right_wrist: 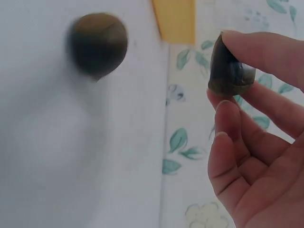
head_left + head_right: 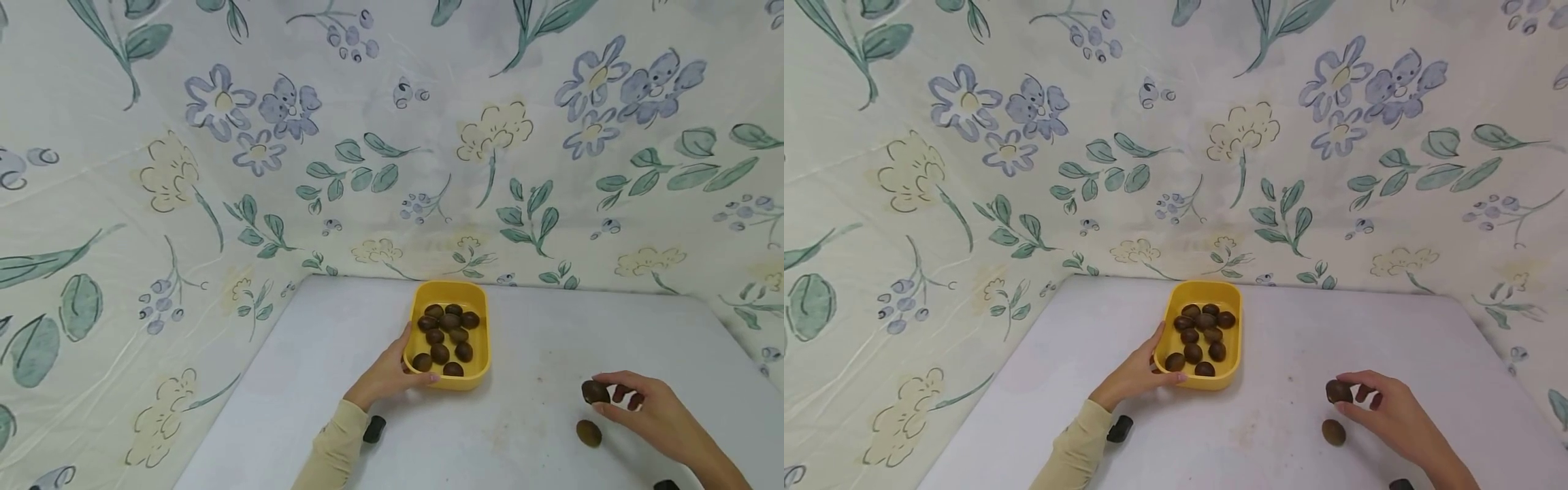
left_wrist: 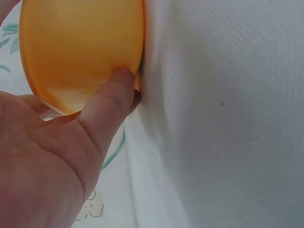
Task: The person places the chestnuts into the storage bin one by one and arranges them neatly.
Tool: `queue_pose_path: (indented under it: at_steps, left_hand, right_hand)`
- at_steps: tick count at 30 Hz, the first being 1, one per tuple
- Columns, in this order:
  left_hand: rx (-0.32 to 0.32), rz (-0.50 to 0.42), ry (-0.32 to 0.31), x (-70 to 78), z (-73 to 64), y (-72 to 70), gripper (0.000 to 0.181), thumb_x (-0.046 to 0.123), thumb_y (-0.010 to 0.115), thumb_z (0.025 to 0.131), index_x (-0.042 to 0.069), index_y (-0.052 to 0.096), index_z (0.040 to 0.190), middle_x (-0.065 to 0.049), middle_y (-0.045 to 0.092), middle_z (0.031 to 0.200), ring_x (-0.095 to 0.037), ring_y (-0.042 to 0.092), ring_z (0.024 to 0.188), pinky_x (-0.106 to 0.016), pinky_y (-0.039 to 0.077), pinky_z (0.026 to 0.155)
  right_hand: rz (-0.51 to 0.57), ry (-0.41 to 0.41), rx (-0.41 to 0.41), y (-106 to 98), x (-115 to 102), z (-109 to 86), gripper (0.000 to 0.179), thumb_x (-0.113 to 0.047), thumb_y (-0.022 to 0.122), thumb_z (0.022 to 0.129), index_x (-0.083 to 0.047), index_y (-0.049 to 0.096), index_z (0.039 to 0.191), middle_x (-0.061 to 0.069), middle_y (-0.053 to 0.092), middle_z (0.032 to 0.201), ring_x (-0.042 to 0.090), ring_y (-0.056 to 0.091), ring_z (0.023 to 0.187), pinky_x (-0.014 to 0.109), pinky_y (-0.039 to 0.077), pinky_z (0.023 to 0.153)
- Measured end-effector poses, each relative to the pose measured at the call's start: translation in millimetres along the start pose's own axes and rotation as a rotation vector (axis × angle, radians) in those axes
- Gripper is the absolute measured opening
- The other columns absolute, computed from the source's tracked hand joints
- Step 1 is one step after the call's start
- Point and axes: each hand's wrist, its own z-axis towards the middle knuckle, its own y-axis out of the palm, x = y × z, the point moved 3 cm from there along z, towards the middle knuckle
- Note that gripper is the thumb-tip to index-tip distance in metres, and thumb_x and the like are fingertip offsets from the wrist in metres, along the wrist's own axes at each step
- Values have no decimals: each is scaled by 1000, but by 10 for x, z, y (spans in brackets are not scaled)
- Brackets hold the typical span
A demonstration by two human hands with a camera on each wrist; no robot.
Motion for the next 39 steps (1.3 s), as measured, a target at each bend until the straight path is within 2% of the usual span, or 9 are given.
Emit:
queue_pose_path:
  at_steps: [5,12,16,22,26,30,39]
  left_hand:
    - [-2,-3,7,9,12,5,123,53,84,82,15,5,168,-16,25,172,-38,30,157,-60,29,126]
    - [-4,-5,4,9,7,12,124,53,85,81,16,5,168,-16,26,171,-38,31,156,-60,29,125]
    - [-4,-9,12,4,8,13,124,53,85,80,15,5,168,-16,26,171,-38,31,156,-60,29,125]
    - [-4,-4,14,-11,15,21,124,54,84,80,15,5,168,-17,26,171,-39,31,156,-60,29,125]
    - [0,-6,17,-17,14,20,123,53,84,81,15,6,168,-16,24,172,-38,29,157,-59,28,126]
    - [7,-3,12,-20,3,12,123,54,84,80,15,7,168,-16,24,172,-39,28,158,-60,28,126]
    - [8,-6,23,-12,5,2,123,53,84,81,14,6,168,-16,24,172,-39,30,157,-60,29,126]
  right_hand:
    - [63,3,-35,75,-169,171,36,-18,84,87,-5,74,119,1,75,99,-6,57,81,21,51,66]
    - [144,-7,-101,210,-332,391,42,-18,81,90,0,70,126,13,75,113,-4,63,86,21,57,71]
    - [174,17,-105,294,-428,526,44,-18,82,89,1,69,126,14,74,113,4,66,86,21,58,72]
    - [215,-3,-125,424,-573,712,43,-19,81,89,2,69,124,17,74,114,11,69,88,20,59,74]
    - [247,-22,-141,509,-662,830,42,-20,80,91,1,69,126,15,74,115,15,69,94,21,60,80]
    - [289,-25,-147,591,-750,947,43,-20,79,92,0,68,128,16,74,118,20,71,100,26,62,87]
    - [384,-13,-173,876,-864,1188,40,-19,79,92,1,70,126,16,75,117,22,72,100,26,62,85]
